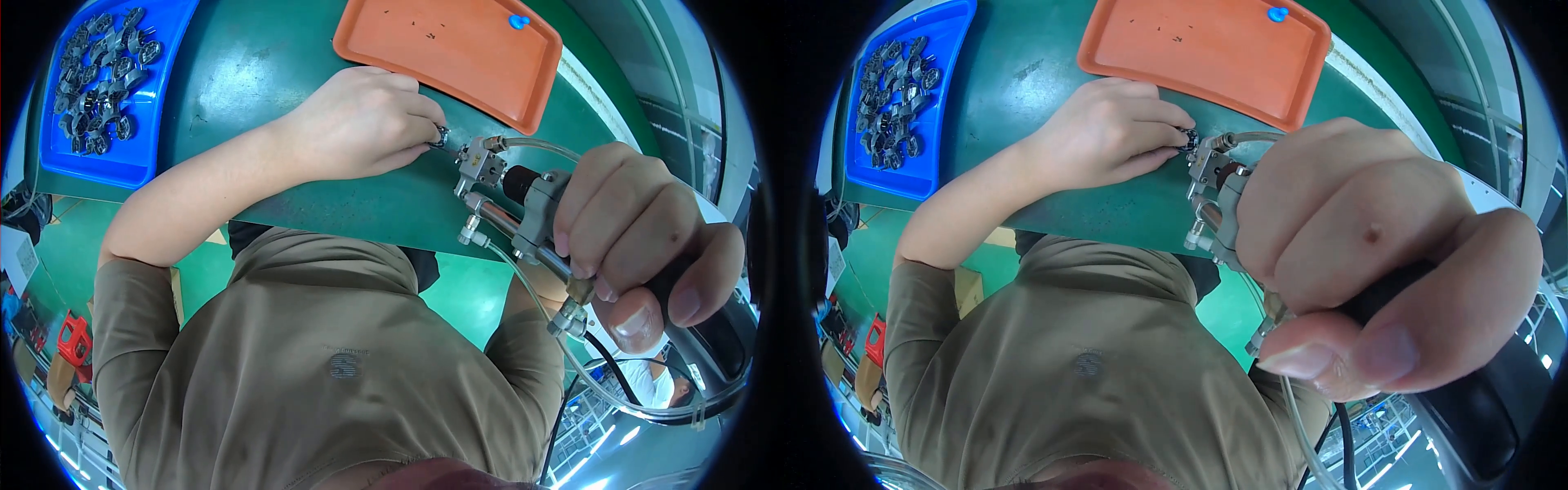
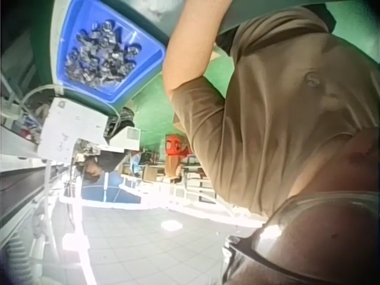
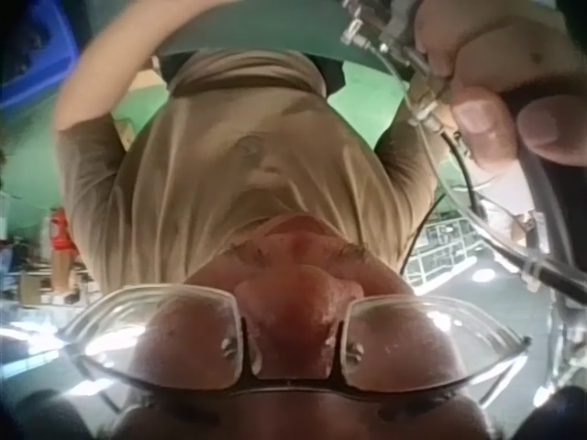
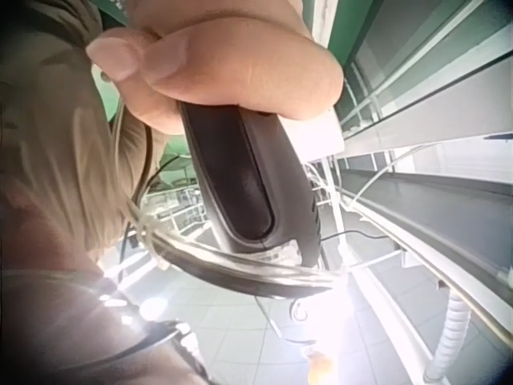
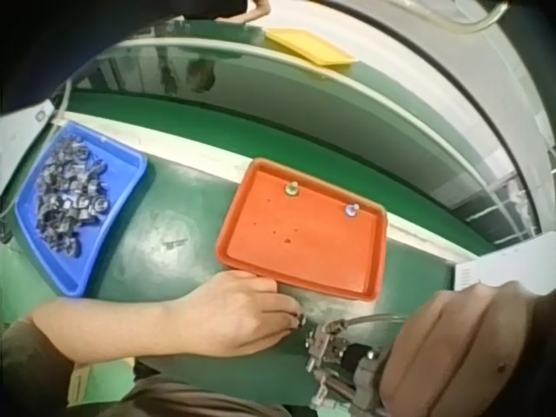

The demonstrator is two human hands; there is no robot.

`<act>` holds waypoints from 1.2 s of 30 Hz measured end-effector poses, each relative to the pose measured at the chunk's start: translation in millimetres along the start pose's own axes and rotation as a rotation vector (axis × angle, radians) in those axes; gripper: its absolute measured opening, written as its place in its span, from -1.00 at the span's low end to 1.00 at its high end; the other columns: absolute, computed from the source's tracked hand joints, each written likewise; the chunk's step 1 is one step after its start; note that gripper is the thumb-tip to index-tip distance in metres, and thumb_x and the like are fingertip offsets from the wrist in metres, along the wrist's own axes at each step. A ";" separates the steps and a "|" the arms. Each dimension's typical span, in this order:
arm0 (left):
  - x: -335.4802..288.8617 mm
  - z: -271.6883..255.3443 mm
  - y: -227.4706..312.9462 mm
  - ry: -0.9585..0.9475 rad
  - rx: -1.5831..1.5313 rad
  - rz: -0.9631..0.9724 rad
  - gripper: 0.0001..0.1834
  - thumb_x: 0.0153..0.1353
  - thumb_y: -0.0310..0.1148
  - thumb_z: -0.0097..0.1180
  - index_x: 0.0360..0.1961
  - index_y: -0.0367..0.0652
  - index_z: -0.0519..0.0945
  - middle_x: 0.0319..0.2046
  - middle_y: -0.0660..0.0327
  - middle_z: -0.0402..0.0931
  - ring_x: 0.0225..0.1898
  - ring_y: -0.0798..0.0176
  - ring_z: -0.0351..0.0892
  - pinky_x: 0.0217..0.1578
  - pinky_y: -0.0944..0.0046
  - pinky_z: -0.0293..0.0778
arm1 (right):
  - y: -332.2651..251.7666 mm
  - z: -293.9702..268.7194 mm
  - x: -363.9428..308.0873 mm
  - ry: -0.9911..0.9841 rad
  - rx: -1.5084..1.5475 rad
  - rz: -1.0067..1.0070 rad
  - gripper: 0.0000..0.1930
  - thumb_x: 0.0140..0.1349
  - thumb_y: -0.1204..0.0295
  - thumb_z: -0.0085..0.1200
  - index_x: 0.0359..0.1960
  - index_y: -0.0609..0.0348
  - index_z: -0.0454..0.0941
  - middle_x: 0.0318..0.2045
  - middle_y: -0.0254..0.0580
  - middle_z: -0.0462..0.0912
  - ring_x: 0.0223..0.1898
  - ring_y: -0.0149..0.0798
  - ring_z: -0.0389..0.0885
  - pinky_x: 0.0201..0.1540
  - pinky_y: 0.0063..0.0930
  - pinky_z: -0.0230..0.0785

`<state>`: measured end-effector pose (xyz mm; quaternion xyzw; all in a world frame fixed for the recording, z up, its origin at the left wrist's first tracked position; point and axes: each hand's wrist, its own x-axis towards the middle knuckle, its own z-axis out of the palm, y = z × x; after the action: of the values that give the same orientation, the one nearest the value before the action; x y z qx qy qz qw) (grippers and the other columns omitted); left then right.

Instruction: The person fastens plastic components onto a small circular circuit board assembly using a pneumatic screwdriver to drive screws from a tray.

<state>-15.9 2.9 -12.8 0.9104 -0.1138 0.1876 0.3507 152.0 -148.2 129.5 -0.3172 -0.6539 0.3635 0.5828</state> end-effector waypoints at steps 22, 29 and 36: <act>1.8 -0.4 14.0 -0.068 0.147 0.045 -0.88 0.09 -0.27 0.30 -0.39 -0.05 0.67 -0.26 0.35 0.64 -0.22 0.17 0.63 -0.22 0.12 0.56 | -37.4 30.9 -10.4 0.332 0.005 -0.186 -0.62 -0.03 0.70 0.30 -0.30 0.05 0.37 -0.67 -0.35 0.51 -0.76 -0.34 0.42 -0.68 -0.49 0.34; -27.9 -118.5 18.8 0.245 0.580 -0.128 -0.93 0.06 -0.36 0.33 -0.39 -0.02 0.71 -0.20 0.27 0.72 -0.24 0.18 0.69 -0.21 0.14 0.54 | -48.6 15.1 -3.7 0.200 -0.001 -0.303 -0.68 0.09 0.61 0.29 -0.20 0.05 0.41 -0.65 -0.39 0.57 -0.73 -0.47 0.53 -0.64 -0.63 0.50; -136.6 -194.5 -12.7 0.394 0.887 -0.628 -0.80 0.12 -0.35 0.38 -0.22 -0.11 0.77 0.05 0.13 0.68 0.10 -0.03 0.62 0.13 -0.01 0.48 | -38.4 24.7 1.9 0.416 -0.118 -0.223 -0.68 0.14 0.48 0.28 -0.17 -0.01 0.38 -0.68 -0.46 0.48 -0.71 -0.46 0.48 -0.60 -0.59 0.41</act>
<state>-186.0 155.0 55.0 0.9084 0.3188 0.2703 -0.0111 127.7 -169.7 161.6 -0.3447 -0.5709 0.1849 0.7219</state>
